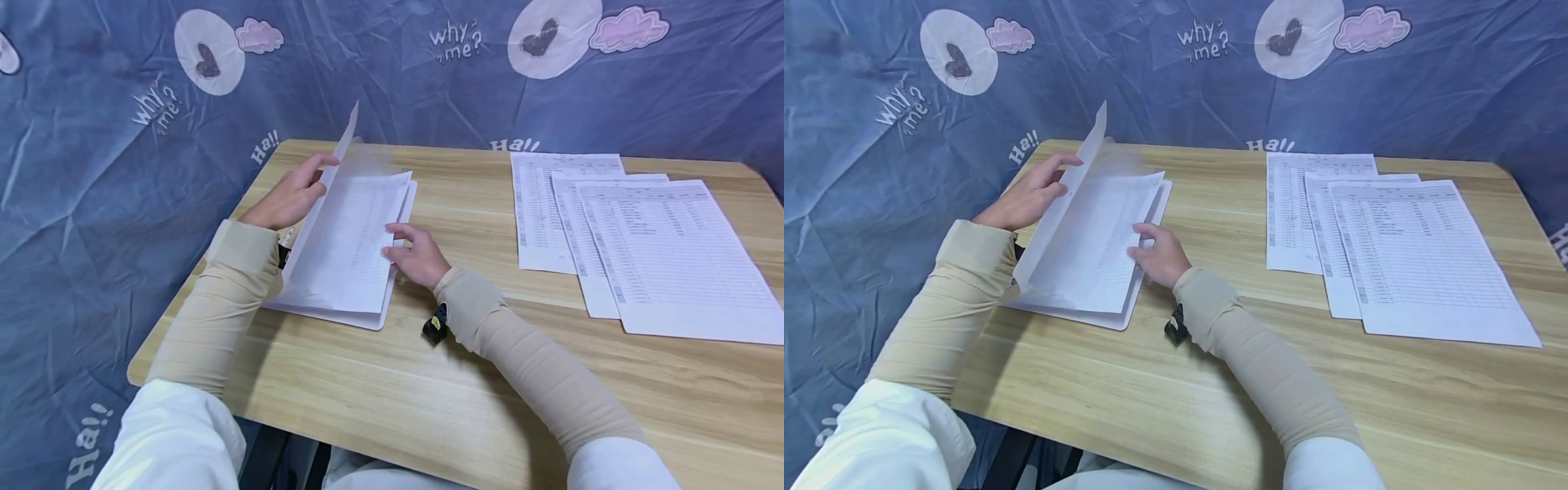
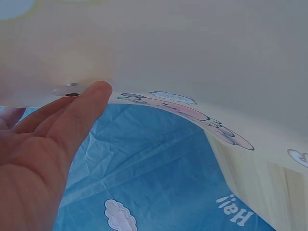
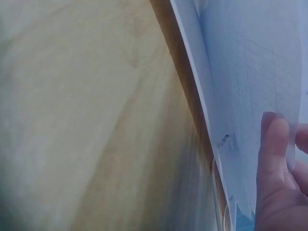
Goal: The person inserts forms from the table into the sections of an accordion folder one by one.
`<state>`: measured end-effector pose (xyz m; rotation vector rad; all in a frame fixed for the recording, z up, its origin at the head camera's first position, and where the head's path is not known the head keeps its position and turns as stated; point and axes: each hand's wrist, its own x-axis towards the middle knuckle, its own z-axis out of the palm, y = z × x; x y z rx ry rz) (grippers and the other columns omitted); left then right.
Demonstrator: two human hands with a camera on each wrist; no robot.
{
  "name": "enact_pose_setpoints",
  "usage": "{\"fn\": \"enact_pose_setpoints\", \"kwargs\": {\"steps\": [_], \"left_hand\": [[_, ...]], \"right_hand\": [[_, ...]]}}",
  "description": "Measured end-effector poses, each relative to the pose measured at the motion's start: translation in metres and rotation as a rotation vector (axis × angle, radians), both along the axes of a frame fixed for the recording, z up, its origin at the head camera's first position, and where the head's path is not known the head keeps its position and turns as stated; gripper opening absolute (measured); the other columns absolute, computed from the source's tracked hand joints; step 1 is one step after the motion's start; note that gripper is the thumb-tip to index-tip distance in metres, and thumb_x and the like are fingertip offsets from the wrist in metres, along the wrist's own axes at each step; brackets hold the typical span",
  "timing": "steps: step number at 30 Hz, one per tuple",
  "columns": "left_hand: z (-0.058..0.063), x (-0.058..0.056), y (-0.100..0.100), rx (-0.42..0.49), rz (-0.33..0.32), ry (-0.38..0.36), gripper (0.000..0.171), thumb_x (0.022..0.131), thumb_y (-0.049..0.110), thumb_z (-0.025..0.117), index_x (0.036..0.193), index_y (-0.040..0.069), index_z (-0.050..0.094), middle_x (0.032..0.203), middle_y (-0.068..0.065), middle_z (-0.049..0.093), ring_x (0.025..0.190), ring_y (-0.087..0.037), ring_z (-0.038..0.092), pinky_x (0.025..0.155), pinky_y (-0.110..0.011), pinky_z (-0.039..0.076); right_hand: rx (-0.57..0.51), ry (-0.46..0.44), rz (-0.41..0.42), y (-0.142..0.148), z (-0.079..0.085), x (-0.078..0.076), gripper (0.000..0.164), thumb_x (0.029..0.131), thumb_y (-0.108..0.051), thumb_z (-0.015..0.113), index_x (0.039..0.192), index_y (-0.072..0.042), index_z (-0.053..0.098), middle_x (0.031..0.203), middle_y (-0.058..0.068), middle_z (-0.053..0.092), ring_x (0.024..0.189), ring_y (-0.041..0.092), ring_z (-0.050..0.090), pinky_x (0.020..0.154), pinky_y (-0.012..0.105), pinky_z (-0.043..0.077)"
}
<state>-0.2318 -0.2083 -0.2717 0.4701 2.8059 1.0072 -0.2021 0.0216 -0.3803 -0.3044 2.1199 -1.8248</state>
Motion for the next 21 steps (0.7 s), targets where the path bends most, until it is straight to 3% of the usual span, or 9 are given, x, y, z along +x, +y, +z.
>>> {"fn": "enact_pose_setpoints", "kwargs": {"steps": [12,21], "left_hand": [[0.000,-0.002,0.000,0.006,0.003,-0.010,0.046,0.096,0.009,0.032,0.142,0.013,0.034,0.145,-0.013,0.036,0.118,-0.026,0.045,0.095,-0.045,0.036],[0.000,-0.001,0.000,0.006,0.007,-0.005,0.046,0.096,0.009,0.033,0.141,0.013,0.035,0.143,-0.013,0.039,0.114,-0.027,0.047,0.093,-0.045,0.038]], "right_hand": [[-0.030,0.000,0.010,-0.006,-0.001,-0.002,0.067,0.085,0.007,0.062,0.144,-0.010,0.035,0.121,0.019,0.051,0.082,0.022,0.064,0.065,0.030,0.054],[-0.010,0.004,0.022,-0.012,0.001,-0.004,0.070,0.084,0.007,0.062,0.145,-0.012,0.033,0.120,0.019,0.049,0.089,0.030,0.066,0.066,0.033,0.055]]}}
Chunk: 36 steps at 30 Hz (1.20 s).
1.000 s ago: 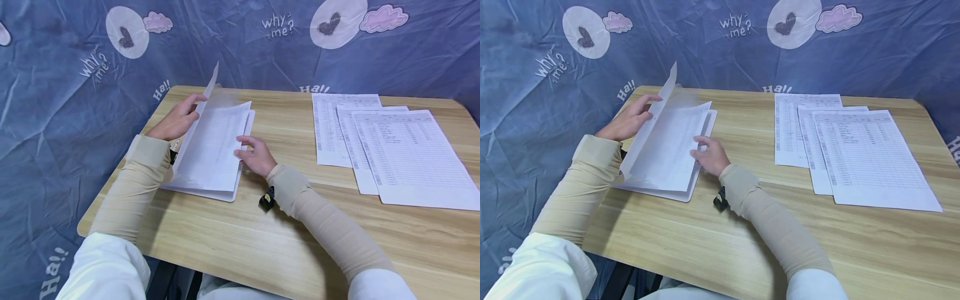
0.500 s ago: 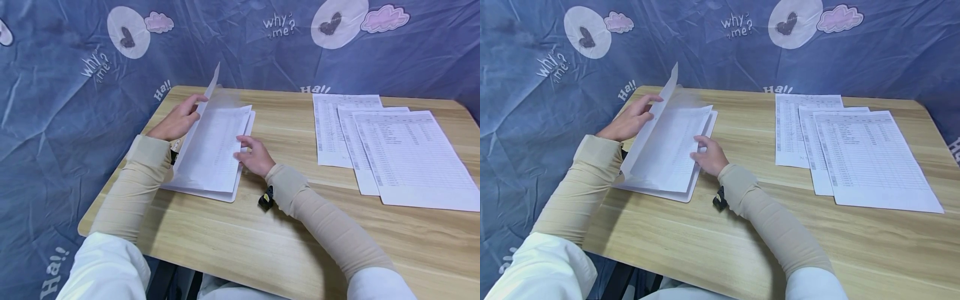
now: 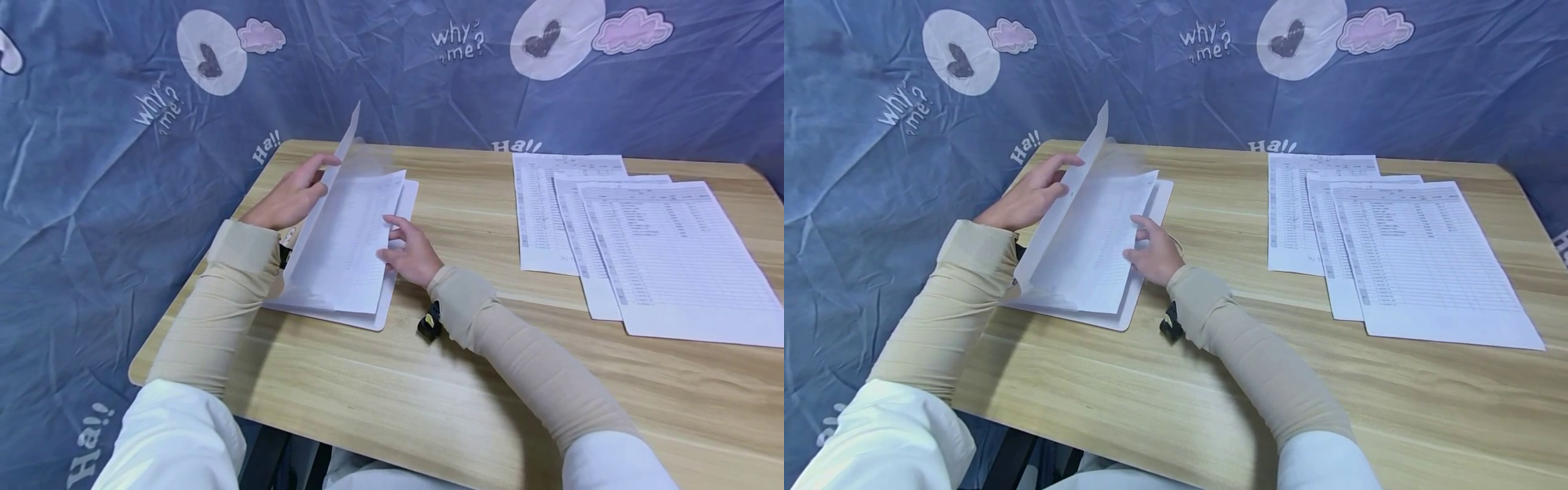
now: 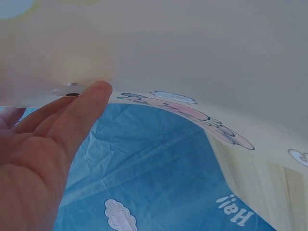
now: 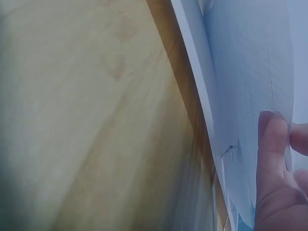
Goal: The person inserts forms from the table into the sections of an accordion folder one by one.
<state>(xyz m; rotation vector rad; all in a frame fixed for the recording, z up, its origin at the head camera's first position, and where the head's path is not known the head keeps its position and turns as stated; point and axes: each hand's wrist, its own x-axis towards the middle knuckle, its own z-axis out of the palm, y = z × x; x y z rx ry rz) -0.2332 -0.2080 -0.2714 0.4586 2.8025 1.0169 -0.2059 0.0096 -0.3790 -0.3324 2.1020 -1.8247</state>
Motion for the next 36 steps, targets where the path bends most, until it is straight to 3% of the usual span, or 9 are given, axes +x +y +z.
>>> {"fn": "enact_pose_setpoints", "kwargs": {"steps": [7,14,21,36], "left_hand": [[0.000,0.000,0.000,0.010,-0.002,0.000,0.045,0.096,0.008,0.032,0.141,0.012,0.034,0.141,-0.016,0.040,0.114,-0.032,0.049,0.092,-0.045,0.039],[0.000,0.000,-0.002,0.001,0.002,0.000,0.045,0.096,0.011,0.032,0.141,0.013,0.035,0.142,-0.015,0.040,0.111,-0.027,0.048,0.092,-0.044,0.038],[-0.001,-0.001,-0.003,0.003,0.002,-0.008,0.045,0.096,0.010,0.032,0.141,0.014,0.034,0.139,-0.016,0.042,0.106,-0.028,0.049,0.089,-0.044,0.039],[-0.001,0.001,-0.001,-0.004,0.006,-0.014,0.046,0.096,0.010,0.032,0.142,0.015,0.034,0.139,-0.016,0.042,0.110,-0.029,0.049,0.090,-0.044,0.039]], "right_hand": [[0.002,-0.015,0.000,-0.004,0.002,0.000,0.069,0.085,0.006,0.062,0.145,-0.013,0.035,0.120,0.018,0.048,0.088,0.027,0.065,0.066,0.032,0.055],[0.001,-0.017,0.022,-0.003,0.003,0.001,0.065,0.089,0.007,0.055,0.147,-0.014,0.033,0.120,0.018,0.049,0.073,0.016,0.062,0.065,0.029,0.054],[0.028,-0.007,0.054,-0.005,0.003,0.001,0.069,0.087,0.010,0.045,0.149,-0.015,0.027,0.125,0.018,0.050,0.072,0.019,0.063,0.069,0.031,0.055],[0.015,0.001,0.085,-0.013,-0.001,0.000,0.077,0.090,0.010,0.047,0.152,-0.022,0.014,0.137,0.022,0.046,0.073,0.020,0.064,0.068,0.032,0.055]]}}
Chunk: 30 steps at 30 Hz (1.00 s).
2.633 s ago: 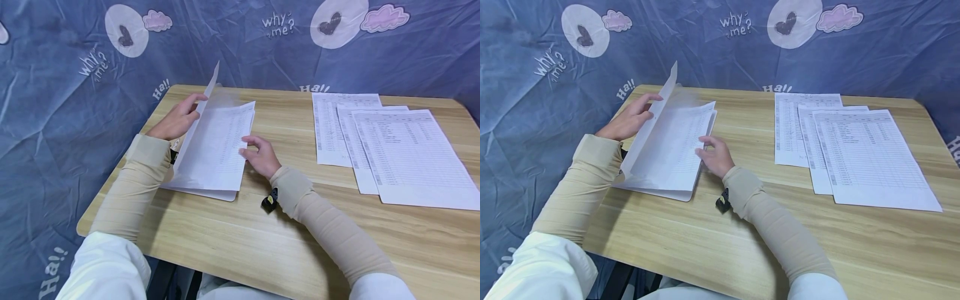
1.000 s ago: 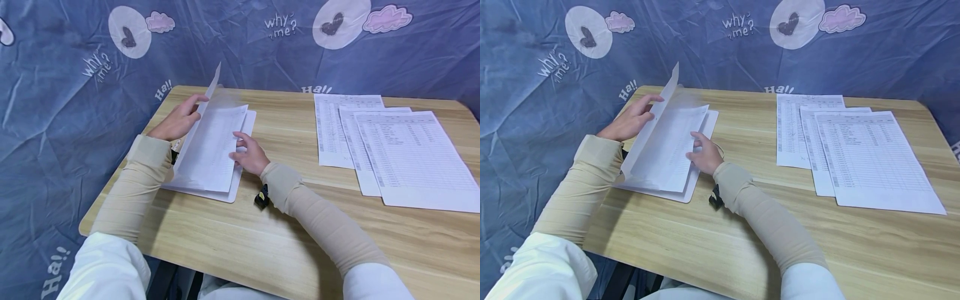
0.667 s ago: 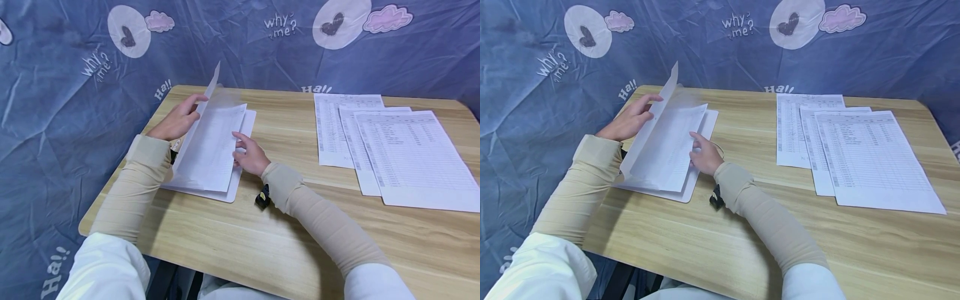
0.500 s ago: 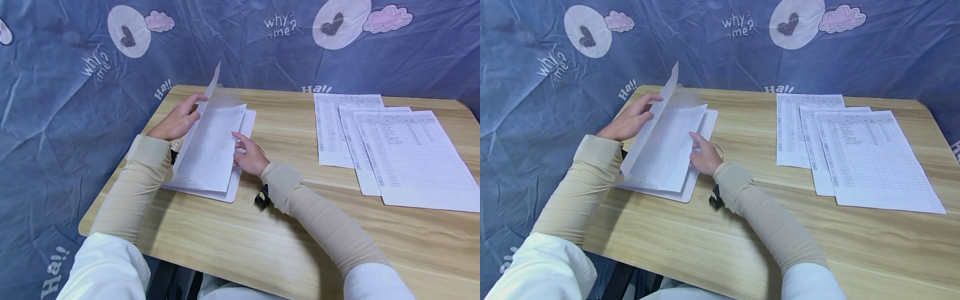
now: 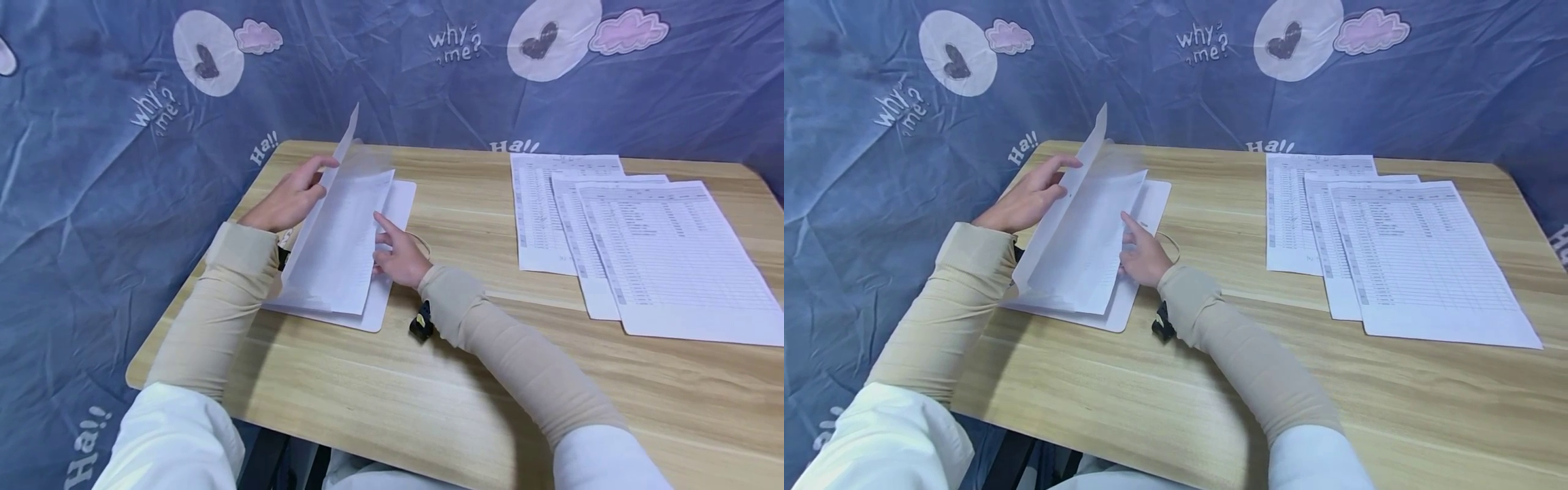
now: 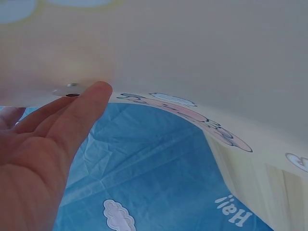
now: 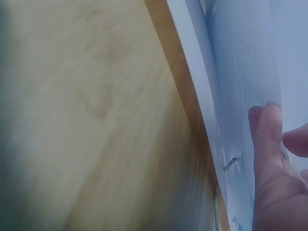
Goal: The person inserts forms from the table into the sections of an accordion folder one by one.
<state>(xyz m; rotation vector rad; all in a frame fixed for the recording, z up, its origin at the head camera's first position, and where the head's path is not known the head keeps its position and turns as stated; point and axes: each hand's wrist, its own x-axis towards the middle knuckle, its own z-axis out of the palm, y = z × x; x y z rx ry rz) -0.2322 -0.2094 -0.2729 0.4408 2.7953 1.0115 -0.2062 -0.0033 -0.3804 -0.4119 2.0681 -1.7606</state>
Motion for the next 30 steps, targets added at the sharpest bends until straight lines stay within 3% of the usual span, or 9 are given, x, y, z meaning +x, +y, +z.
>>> {"fn": "enact_pose_setpoints", "kwargs": {"steps": [6,10,16,21,30], "left_hand": [[0.000,0.004,-0.003,-0.005,0.028,0.004,0.046,0.096,0.009,0.032,0.141,0.016,0.034,0.122,-0.019,0.050,0.096,-0.030,0.049,0.083,-0.042,0.038],[0.000,0.004,-0.004,-0.002,0.028,0.006,0.046,0.096,0.009,0.033,0.141,0.014,0.034,0.137,-0.016,0.043,0.105,-0.028,0.048,0.088,-0.043,0.038],[0.000,0.004,-0.006,-0.007,0.026,0.006,0.046,0.096,0.010,0.032,0.142,0.015,0.033,0.142,-0.014,0.039,0.109,-0.028,0.045,0.091,-0.044,0.036],[0.000,0.004,-0.007,-0.004,0.012,0.005,0.047,0.096,0.009,0.032,0.142,0.013,0.033,0.148,-0.011,0.033,0.124,-0.029,0.040,0.098,-0.047,0.034],[0.001,0.003,-0.005,-0.004,0.003,0.008,0.046,0.096,0.009,0.032,0.142,0.014,0.033,0.148,-0.010,0.032,0.125,-0.029,0.040,0.099,-0.047,0.034]], "right_hand": [[0.003,-0.022,0.018,0.000,0.002,0.000,0.080,0.090,0.008,0.048,0.153,-0.026,0.011,0.138,0.020,0.045,0.078,0.021,0.064,0.071,0.033,0.055],[-0.005,-0.032,0.010,0.006,0.006,0.000,0.082,0.089,0.011,0.048,0.153,-0.024,0.011,0.135,0.019,0.047,0.087,0.025,0.065,0.074,0.035,0.055],[-0.004,-0.039,-0.007,0.025,0.010,-0.002,0.079,0.090,0.008,0.050,0.153,-0.019,0.011,0.134,0.017,0.049,0.096,0.031,0.065,0.080,0.036,0.054],[-0.014,-0.029,-0.029,0.050,0.008,-0.007,0.076,0.090,0.008,0.050,0.152,-0.015,0.013,0.136,0.021,0.045,0.100,0.036,0.061,0.082,0.039,0.053],[0.066,0.079,-0.129,0.117,0.007,-0.012,0.067,0.090,0.009,0.047,0.149,-0.003,0.019,0.137,0.026,0.043,0.098,0.037,0.062,0.079,0.038,0.054]]}}
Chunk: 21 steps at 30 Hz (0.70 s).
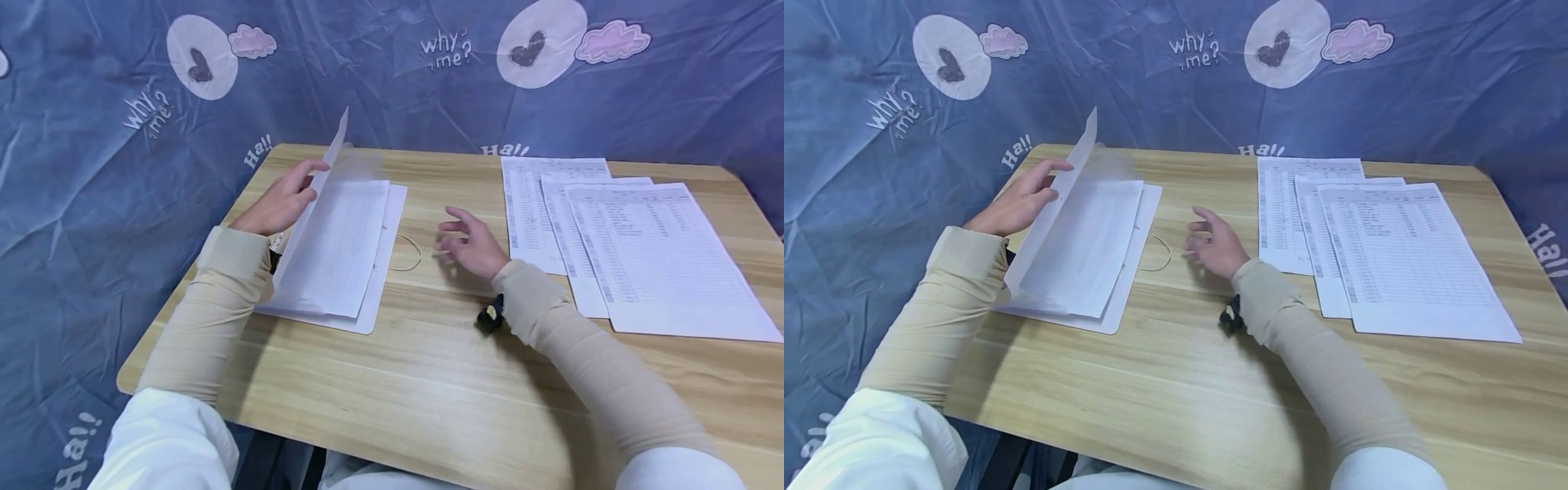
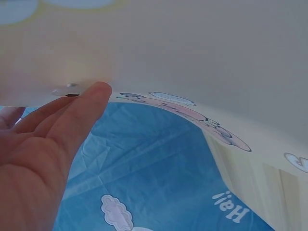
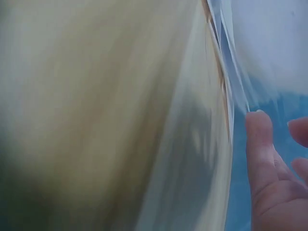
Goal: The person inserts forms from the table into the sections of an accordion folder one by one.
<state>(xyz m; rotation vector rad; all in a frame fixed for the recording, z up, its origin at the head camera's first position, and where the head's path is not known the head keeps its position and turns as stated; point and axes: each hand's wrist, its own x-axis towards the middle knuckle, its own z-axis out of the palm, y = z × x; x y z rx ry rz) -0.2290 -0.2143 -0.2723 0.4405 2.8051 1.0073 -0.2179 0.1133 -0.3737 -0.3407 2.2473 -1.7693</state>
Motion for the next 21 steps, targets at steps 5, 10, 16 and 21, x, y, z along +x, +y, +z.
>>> {"fn": "enact_pose_setpoints", "kwargs": {"steps": [5,10,16,21], "left_hand": [[-0.001,0.001,-0.001,-0.002,0.000,-0.007,0.046,0.096,0.010,0.032,0.142,0.015,0.033,0.149,-0.009,0.032,0.129,-0.030,0.038,0.100,-0.048,0.033],[-0.003,0.000,-0.001,-0.003,-0.006,-0.003,0.046,0.096,0.010,0.033,0.142,0.014,0.033,0.149,-0.009,0.032,0.128,-0.031,0.039,0.100,-0.048,0.034],[-0.005,0.001,-0.001,-0.001,-0.014,-0.010,0.046,0.097,0.011,0.032,0.143,0.014,0.033,0.150,-0.007,0.029,0.132,-0.033,0.035,0.103,-0.048,0.032],[-0.005,0.002,-0.002,-0.004,-0.015,-0.008,0.046,0.097,0.012,0.032,0.143,0.013,0.033,0.150,-0.008,0.030,0.131,-0.033,0.036,0.101,-0.048,0.033]], "right_hand": [[0.024,0.029,-0.076,0.035,0.000,-0.001,0.061,0.091,0.007,0.047,0.147,0.001,0.024,0.136,0.029,0.043,0.088,0.022,0.066,0.078,0.034,0.054],[0.045,0.056,-0.150,0.065,0.004,0.004,0.058,0.091,0.005,0.049,0.145,0.004,0.027,0.135,0.031,0.042,0.077,0.000,0.063,0.074,0.024,0.054],[0.086,0.080,-0.243,0.103,0.004,0.007,0.054,0.092,0.003,0.047,0.143,0.007,0.029,0.133,0.033,0.041,0.076,-0.004,0.062,0.071,0.020,0.053],[0.133,0.088,-0.323,0.135,-0.005,0.010,0.053,0.094,0.000,0.047,0.143,0.004,0.031,0.130,0.024,0.044,0.077,-0.006,0.061,0.071,0.017,0.052]]}}
